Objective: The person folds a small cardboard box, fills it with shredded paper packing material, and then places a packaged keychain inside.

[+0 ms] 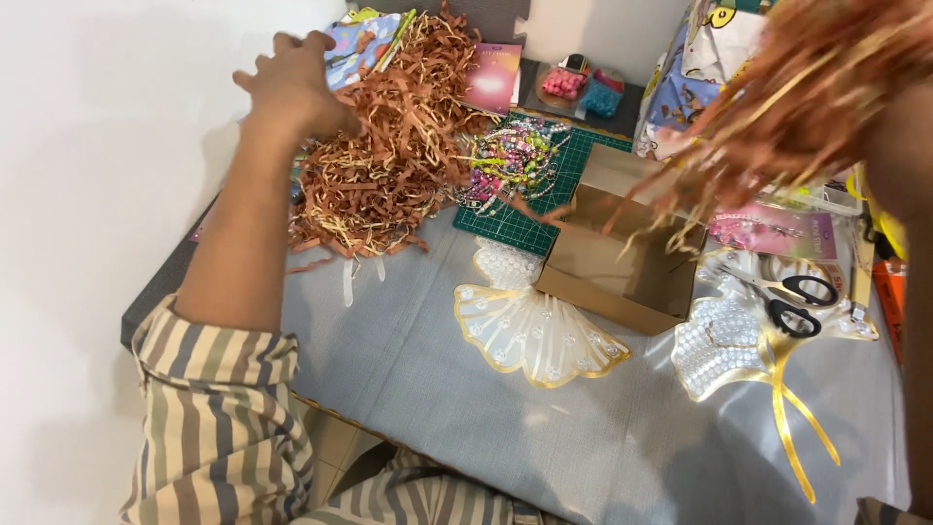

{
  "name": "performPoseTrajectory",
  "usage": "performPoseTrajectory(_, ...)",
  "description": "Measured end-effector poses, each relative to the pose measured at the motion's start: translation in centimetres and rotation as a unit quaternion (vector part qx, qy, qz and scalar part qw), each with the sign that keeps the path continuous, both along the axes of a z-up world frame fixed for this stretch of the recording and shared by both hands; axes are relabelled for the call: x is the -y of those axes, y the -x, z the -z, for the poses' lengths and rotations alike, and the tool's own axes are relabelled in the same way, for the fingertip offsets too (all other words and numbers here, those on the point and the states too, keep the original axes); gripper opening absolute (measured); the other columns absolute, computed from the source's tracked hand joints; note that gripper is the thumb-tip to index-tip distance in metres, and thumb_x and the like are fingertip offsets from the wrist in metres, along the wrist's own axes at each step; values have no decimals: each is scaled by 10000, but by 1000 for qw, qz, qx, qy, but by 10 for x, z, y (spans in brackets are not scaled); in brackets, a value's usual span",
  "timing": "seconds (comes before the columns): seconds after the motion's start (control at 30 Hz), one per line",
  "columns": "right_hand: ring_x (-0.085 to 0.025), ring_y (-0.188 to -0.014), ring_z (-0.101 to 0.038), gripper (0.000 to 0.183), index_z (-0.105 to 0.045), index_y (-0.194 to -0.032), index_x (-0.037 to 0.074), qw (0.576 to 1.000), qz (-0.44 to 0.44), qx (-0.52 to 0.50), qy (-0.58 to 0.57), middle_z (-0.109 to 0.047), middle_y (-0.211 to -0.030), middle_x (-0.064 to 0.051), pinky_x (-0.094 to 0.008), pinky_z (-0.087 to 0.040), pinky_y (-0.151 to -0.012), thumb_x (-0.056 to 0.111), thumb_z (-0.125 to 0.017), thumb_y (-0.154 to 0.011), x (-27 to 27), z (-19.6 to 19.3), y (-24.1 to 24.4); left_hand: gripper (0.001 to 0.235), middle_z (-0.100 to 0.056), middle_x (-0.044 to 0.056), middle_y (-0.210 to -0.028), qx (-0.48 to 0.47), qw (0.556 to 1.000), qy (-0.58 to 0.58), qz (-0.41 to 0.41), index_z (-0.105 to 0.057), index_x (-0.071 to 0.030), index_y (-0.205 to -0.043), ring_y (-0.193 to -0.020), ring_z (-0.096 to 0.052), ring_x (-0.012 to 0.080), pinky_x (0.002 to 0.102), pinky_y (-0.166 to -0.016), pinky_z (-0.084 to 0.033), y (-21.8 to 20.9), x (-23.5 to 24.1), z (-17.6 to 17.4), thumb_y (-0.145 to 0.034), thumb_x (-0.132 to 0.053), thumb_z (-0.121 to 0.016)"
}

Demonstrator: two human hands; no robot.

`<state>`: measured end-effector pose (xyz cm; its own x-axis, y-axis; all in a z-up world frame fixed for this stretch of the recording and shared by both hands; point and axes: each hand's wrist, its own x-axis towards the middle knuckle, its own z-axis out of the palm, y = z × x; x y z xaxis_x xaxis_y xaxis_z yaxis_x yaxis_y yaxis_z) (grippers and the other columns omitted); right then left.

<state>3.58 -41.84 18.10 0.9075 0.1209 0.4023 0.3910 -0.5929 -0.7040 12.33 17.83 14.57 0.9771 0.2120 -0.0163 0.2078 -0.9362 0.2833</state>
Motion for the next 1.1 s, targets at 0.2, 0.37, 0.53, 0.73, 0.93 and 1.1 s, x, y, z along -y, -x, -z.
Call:
performPoseTrajectory(0.2,-514,-1261,-707,721,-666,-1420,-84,982,43,-113,143,-669,-1410,-305,-653,-711,-848,-334,-447,-781,-109,13,26,1152,-125,135,-1927,22,960,-143,239,-478,-299,-1767,-1748,-6,493,860,-1338,-70,34,74,17,-738,-75,-945)
performPoseTrajectory(0.37,-395,-1409,-677,922,-216,-1871,243,872,-29,-367,323,-385,-1750,-147,-538,-649,-1191,89,-627,-1060,-145,34,36,700,-289,137,-1917,35,921,-201,331,-718,-331,-1538,-1801,-39,434,904,-1304,90,10,75,82,-860,-266,-880)
performPoseTrajectory(0.53,-244,-1765,-290,1046,-123,-1873,428,830,-192,-342,397,-158,-1971,25,-463,-245,-1399,360,-756,-1044,-131,43,29,743,-514,118,-1799,80,932,-171,310,-599,-254,-1643,-1761,-258,398,890,-1312,48,14,68,90,-956,-380,-853)
performPoseTrajectory(0.73,-391,-1268,-783,636,-530,-1730,398,853,-55,-190,483,-764,-1512,-70,-595,-612,-1030,556,-599,-1118,-187,12,22,464,-717,115,-1455,183,911,-151,339,-712,-231,-1497,-1557,-520,380,906,-1308,21,6,57,117,-1046,-275,-815)
performPoseTrajectory(0.93,-426,-1671,-338,978,-319,-1815,135,920,-122,-85,363,-394,-1838,-196,-677,-233,-1341,482,-809,-1043,-262,51,-18,256,-639,77,-1162,342,849,-109,389,-804,-103,-1251,-1284,-597,372,872,-1296,-104,4,61,119,-999,-62,-806)
performPoseTrajectory(1.1,-346,-1288,-758,980,-246,-1844,104,931,-221,-209,200,-804,-1372,-128,-482,-521,-1080,289,-809,-1064,-284,84,-48,274,-710,52,-1232,337,844,-98,405,-779,-97,-1319,-1283,-620,347,782,-1335,-154,16,60,105,-1056,-46,-720)
